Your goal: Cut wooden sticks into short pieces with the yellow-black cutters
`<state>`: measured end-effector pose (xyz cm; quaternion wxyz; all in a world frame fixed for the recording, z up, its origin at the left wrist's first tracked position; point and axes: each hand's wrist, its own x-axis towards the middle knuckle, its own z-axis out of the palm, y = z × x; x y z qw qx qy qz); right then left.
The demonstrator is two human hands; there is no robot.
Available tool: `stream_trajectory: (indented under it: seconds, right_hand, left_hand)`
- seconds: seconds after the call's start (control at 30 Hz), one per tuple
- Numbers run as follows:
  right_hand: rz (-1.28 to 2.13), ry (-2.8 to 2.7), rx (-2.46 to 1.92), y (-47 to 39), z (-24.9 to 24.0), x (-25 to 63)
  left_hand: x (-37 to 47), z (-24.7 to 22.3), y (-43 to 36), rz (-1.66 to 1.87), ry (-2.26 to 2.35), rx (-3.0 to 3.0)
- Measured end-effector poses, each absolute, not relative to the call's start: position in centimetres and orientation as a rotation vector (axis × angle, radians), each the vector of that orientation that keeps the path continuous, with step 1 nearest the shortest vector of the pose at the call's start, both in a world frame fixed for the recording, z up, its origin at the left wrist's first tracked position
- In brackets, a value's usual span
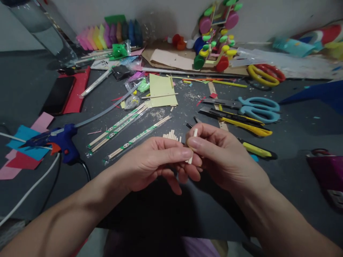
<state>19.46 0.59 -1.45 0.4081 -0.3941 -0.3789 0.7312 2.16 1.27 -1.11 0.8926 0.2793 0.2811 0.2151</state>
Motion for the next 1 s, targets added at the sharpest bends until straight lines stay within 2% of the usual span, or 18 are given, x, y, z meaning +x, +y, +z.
stream_trajectory:
  seconds: [0.33, 0.5, 0.6, 0.7, 0.77, 0.87, 1.0]
  right_hand:
    - [1.908, -0.933, -0.931, 0.4, -1.0, 19.8]
    - [1.781, -1.101, -0.939, 0.3, -1.0, 20.1]
    - [1.415, -1.276, -1.061, 0.0, -0.9, 20.1]
    - [0.691, -1.553, -1.124, -0.4, -0.8, 20.4]
    - [0.344, -1.767, -1.018, -0.6, -0.9, 20.8]
    - [0.162, -2.024, -0.857, -0.7, -0.7, 21.1]
    - [0.044, -2.136, -0.854, -0.8, -0.4, 20.8]
  left_hand:
    - [2.3, -1.2, 1.6, 0.446, 0.573, 0.626]
    - [2.9, -0.9, 1.1, 0.556, 0.744, 0.786]
    - [3.2, -1.0, 0.9, 0.647, 0.833, 0.829]
    - [3.3, -1.2, 0.9, 0.660, 0.846, 0.717]
    - [3.3, -1.2, 0.9, 0.584, 0.786, 0.623]
    - [3.2, -0.9, 0.8, 0.624, 0.675, 0.554]
    - [3.0, -0.5, 0.7, 0.746, 0.656, 0.529]
